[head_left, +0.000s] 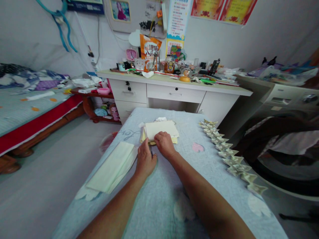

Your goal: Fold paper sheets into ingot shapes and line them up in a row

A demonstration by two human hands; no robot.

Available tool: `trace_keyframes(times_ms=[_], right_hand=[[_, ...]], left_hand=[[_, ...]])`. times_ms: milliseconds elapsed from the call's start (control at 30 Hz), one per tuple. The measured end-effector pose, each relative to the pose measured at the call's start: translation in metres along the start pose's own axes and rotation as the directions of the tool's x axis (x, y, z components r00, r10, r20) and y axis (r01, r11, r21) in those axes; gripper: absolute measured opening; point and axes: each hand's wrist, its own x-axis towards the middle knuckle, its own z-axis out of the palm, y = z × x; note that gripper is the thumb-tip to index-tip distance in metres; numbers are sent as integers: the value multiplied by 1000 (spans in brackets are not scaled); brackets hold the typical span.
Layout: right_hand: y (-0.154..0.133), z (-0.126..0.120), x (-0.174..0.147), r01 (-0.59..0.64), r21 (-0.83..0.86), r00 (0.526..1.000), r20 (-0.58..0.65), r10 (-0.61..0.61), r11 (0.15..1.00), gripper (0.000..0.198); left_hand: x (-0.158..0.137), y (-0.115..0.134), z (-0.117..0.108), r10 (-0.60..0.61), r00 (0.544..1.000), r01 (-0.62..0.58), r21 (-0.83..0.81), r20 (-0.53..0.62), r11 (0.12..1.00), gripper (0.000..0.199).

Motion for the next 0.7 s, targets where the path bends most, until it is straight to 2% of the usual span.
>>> trace_keyframes(times_ms=[433, 533, 700], right_hand=[[-9, -23, 8, -137, 31, 986, 100, 133, 990, 14], [-9, -35, 7, -139, 187, 989, 73, 128, 973, 12], [-6, -61, -8, 8, 502, 999, -35, 11, 865, 9]], left_hand=[[1, 1, -2, -15, 999, 15, 8, 32, 1000, 74], [2, 2, -3, -8, 999, 7, 21, 47, 1000, 70], [2, 3, -6, 0, 999, -1, 19, 43, 1000, 65]])
